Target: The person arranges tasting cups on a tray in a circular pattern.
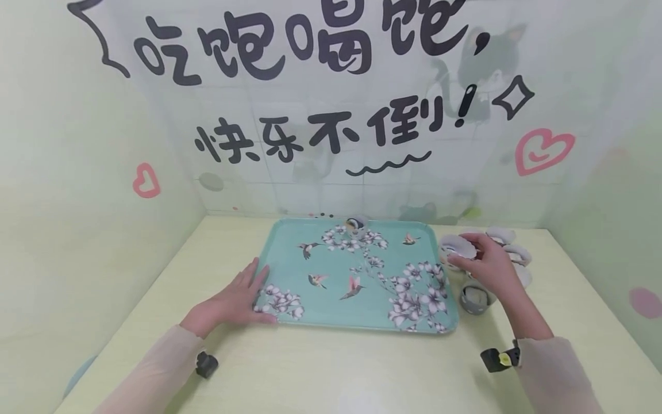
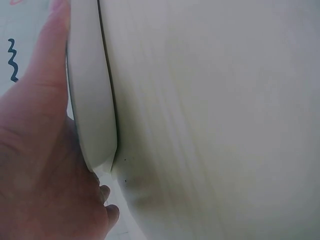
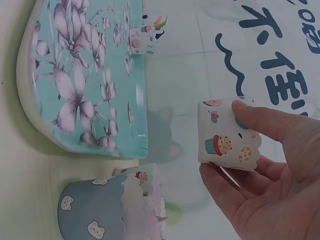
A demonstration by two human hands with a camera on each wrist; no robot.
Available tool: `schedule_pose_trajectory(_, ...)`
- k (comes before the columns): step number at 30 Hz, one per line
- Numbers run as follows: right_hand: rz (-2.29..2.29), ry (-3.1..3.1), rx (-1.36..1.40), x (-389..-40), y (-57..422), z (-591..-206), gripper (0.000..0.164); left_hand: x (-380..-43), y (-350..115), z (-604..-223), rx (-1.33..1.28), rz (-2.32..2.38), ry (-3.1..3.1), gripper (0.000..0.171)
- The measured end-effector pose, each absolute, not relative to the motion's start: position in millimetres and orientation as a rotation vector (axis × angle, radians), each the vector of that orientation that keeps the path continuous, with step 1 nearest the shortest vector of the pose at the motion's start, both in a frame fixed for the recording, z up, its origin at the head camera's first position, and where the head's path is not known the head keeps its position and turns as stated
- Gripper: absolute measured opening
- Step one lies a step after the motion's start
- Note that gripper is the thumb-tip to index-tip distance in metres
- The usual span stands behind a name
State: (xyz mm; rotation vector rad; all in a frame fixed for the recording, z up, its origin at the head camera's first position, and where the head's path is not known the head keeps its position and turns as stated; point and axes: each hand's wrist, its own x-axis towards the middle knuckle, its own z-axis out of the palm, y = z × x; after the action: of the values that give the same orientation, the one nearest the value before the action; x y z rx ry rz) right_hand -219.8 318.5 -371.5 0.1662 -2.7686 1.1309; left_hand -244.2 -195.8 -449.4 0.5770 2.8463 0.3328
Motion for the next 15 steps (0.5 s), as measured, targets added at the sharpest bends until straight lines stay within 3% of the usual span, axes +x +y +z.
schedule_pose_trajectory(15, 1.225, -2.797, 0.078, -236.1, 292.9, -369.6, 0.068, -248.2, -197.4, -451.9, 0.6, 0.371, 2.827, 0.133)
